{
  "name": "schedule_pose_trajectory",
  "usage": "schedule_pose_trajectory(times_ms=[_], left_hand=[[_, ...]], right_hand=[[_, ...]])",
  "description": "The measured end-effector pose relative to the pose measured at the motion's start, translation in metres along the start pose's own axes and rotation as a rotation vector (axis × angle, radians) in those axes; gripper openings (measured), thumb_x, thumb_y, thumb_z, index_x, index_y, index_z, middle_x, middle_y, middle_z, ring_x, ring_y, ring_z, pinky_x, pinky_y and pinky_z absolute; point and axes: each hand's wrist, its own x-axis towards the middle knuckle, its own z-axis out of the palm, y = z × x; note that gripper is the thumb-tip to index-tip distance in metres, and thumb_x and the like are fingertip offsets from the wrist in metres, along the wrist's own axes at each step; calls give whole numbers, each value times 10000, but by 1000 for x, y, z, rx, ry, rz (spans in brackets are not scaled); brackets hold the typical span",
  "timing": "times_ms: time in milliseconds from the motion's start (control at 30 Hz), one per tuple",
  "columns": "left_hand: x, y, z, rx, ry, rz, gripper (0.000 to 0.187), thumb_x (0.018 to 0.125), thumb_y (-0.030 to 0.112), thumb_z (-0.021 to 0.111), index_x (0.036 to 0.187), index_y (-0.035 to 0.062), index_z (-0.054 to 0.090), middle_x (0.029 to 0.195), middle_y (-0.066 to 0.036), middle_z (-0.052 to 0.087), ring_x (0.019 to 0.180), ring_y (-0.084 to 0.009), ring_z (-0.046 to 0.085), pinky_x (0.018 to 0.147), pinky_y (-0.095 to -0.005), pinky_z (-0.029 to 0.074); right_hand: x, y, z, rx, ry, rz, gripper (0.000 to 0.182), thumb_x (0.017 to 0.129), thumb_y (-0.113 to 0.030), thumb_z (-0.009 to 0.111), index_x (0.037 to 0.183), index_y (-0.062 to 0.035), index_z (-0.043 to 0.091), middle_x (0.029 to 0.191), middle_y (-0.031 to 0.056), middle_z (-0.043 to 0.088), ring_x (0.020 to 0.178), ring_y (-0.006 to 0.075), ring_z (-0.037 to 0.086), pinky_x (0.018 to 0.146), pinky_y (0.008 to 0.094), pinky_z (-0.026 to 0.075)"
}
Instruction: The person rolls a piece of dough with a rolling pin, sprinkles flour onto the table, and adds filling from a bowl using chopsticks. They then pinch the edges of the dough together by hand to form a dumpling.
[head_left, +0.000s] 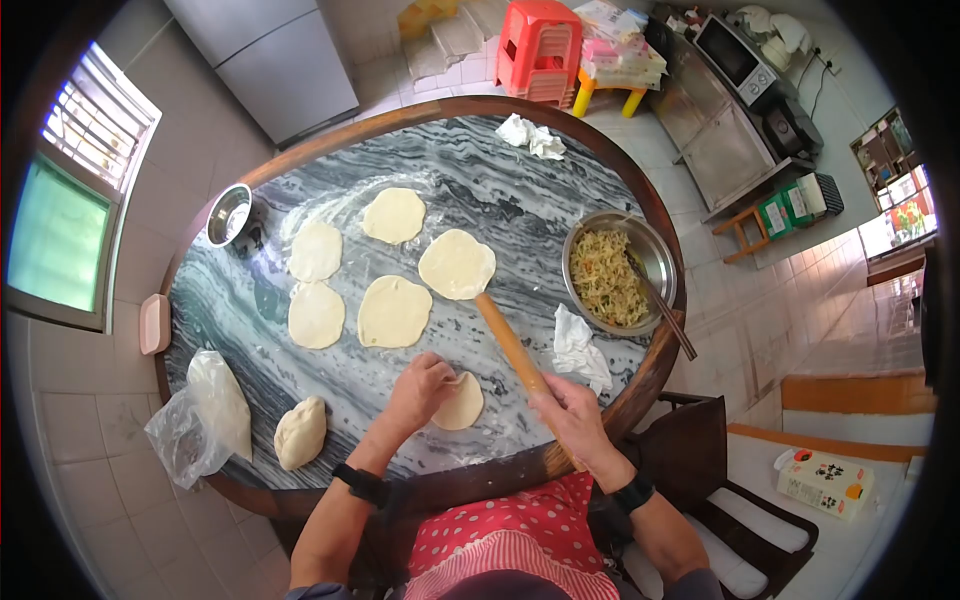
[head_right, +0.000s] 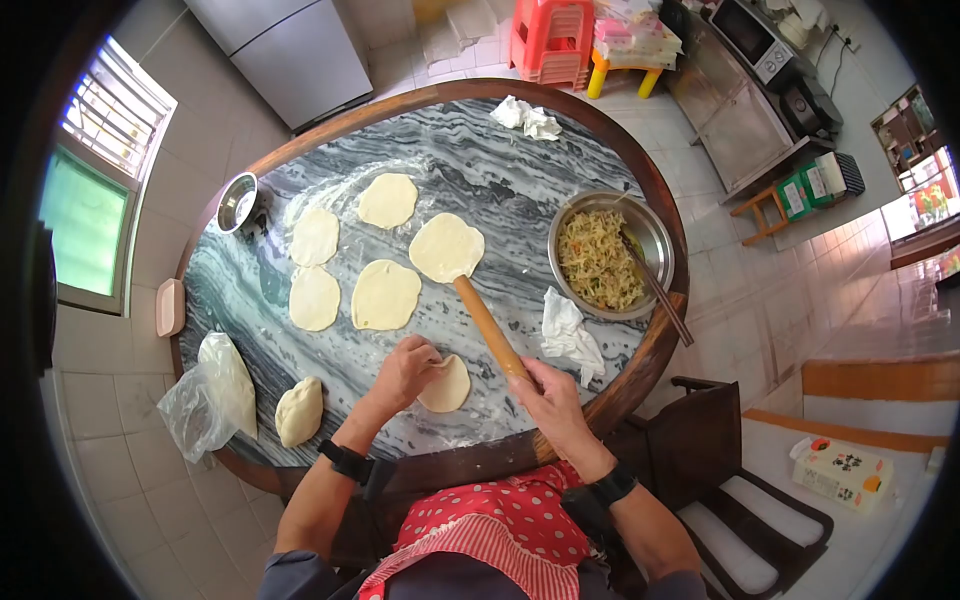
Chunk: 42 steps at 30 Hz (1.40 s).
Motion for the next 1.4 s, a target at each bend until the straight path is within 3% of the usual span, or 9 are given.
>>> schedule_pose_trajectory(times_ms=[200,400,567,900,1100,1167,1200,1267,1400], left_hand=[[4,3,-8,-125,-5,40,126,788,71,681,901,35,637,860,-149,645,857,-367,619,760,-434,506],[-1,16,-17,-222,-202,-207,126,904,115,640,980,23,601,786,-157,637,721,-343,634,679,-404,508],[-13,9,-10,-897,-160,-376,146,1001,185,592,995,40,576,864,-24,646,745,-77,578,653,-258,484],[-36,69,16,-1538,117,-605,131,1013,208,582,1070,96,548,954,-14,647,863,-100,642,748,-289,562],[-66,39,28,-1298,449,-816,214,1001,138,568,1196,53,543,1103,-65,660,987,-167,655,829,-359,576],[-75,33,26,-1184,540,-877,273,998,109,556,1259,31,530,1129,-82,662,1002,-182,659,838,-366,578],[-76,36,21,-1146,593,-896,294,990,82,534,1268,-14,524,1136,-97,657,1008,-179,652,846,-343,557],[-81,33,21,-1106,651,-917,316,983,54,513,1277,-60,518,1144,-111,652,1013,-176,646,855,-320,537],[-94,28,24,-562,807,-737,348,975,50,525,1307,-51,525,1320,-166,561,1200,-229,557,992,-357,453]], right_hand=[[-4,1,4,27,13,21,431,972,-174,599,1323,71,545,896,10,616,735,47,513,636,213,432],[2,-9,6,-35,-19,39,362,979,-202,594,1220,68,599,824,-4,581,705,43,507,598,215,411],[3,-19,9,-132,-21,80,332,992,-207,550,1199,45,606,813,-2,582,696,50,525,591,227,429],[1,-4,-7,47,8,172,347,987,-252,559,1184,29,613,836,24,599,682,58,535,540,225,439],[12,10,-12,-141,-10,218,316,978,-260,594,1107,27,625,795,12,573,700,69,545,578,231,445],[16,35,-8,-476,104,-251,280,955,-183,607,1124,39,602,848,52,608,749,178,613,643,278,483],[16,34,-4,-474,95,-252,280,955,-183,607,1124,39,602,848,52,608,749,178,613,643,278,483],[15,30,4,-671,110,-420,325,892,-133,638,1181,5,587,994,173,632,857,354,636,746,437,502],[24,20,22,-841,-4,-610,425,839,-104,666,1246,-27,572,1049,139,614,909,318,622,771,423,494]])
